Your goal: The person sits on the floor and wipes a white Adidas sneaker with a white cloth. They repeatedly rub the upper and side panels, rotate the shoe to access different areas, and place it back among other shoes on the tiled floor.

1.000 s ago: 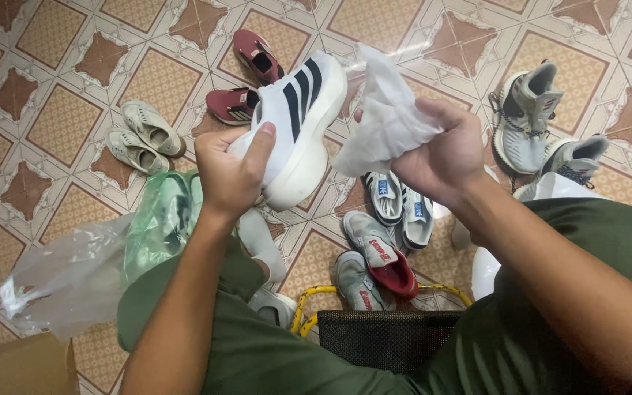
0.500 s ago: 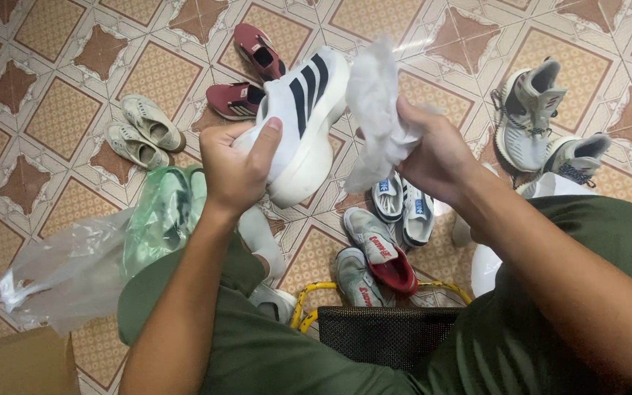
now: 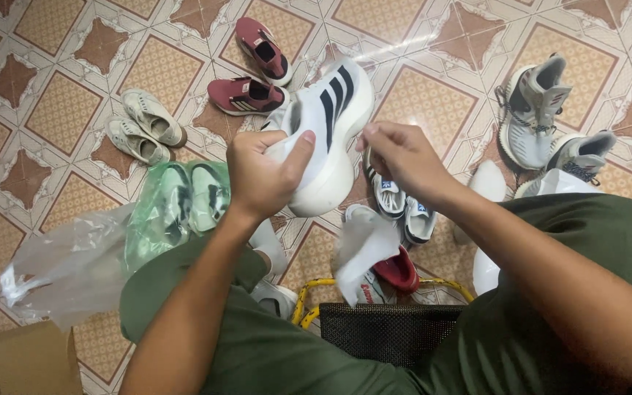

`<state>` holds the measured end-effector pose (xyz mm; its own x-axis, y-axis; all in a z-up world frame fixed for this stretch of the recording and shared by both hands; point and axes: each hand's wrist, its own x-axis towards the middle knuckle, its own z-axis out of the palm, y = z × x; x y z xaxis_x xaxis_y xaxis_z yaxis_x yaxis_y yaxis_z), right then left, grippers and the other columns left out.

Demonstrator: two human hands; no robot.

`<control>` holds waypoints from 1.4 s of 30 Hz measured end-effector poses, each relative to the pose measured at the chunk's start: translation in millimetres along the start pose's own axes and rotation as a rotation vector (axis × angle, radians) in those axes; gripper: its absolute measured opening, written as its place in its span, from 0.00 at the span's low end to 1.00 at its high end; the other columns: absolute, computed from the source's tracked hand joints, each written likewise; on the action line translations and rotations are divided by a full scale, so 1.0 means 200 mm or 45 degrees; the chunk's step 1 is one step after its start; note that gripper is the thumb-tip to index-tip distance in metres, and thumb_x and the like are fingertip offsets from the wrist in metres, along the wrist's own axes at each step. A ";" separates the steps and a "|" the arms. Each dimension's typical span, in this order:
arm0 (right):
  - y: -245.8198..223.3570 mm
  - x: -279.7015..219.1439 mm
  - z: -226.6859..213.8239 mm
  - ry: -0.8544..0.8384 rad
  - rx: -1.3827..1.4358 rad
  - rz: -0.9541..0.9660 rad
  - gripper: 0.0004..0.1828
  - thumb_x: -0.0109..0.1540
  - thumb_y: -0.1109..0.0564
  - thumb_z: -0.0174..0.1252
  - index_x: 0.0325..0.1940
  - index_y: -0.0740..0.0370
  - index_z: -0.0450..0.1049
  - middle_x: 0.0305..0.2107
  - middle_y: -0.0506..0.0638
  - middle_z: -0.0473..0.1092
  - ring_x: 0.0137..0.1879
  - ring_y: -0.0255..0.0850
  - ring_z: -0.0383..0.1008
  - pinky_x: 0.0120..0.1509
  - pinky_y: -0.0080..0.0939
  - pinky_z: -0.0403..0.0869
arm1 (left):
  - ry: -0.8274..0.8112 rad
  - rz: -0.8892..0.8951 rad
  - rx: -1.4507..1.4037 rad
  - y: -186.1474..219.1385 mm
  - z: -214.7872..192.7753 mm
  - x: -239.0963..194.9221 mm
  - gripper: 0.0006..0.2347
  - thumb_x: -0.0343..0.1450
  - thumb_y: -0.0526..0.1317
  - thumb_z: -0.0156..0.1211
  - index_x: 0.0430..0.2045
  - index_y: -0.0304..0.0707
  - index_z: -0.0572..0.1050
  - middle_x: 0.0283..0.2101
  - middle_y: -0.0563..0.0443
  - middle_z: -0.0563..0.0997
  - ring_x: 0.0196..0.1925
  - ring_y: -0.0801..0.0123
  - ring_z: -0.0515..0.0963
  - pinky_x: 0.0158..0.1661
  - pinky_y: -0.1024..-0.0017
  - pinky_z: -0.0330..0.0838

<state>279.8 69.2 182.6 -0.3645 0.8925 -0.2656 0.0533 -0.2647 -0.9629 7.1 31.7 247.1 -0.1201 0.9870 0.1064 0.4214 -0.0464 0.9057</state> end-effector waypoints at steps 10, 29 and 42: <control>0.02 -0.12 -0.15 -0.299 -1.034 0.016 0.20 0.83 0.44 0.59 0.55 0.61 0.88 0.26 0.68 0.83 0.40 0.68 0.88 0.55 0.66 0.80 | 0.131 0.196 0.301 0.01 -0.20 -0.02 0.22 0.80 0.40 0.81 0.12 0.43 0.80 0.09 0.51 0.67 0.16 0.71 0.67 0.24 0.70 0.52; 2.11 -0.20 0.80 -1.595 -1.623 0.133 0.23 0.71 0.42 0.58 0.62 0.49 0.90 0.61 0.56 0.86 0.66 0.59 0.85 0.66 0.65 0.82 | 0.273 0.094 0.882 -0.02 -0.76 -0.44 0.38 0.96 0.41 0.93 0.23 0.37 0.62 0.29 0.48 0.53 0.34 0.56 0.51 0.40 0.51 0.47; 2.32 -0.31 0.85 -1.474 -1.651 0.056 0.12 0.79 0.57 0.65 0.67 0.49 0.87 0.52 0.52 0.87 0.54 0.51 0.91 0.50 0.48 0.93 | 0.208 0.006 0.879 -0.04 -0.80 -0.41 0.39 0.94 0.41 0.93 0.24 0.39 0.58 0.31 0.50 0.50 0.36 0.58 0.49 0.40 0.52 0.45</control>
<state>169.5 -170.7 -239.6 -0.7332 0.0381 -0.6789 0.5180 0.6782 -0.5213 -130.0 -72.6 296.6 -0.2272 0.9490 0.2186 0.8892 0.1105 0.4441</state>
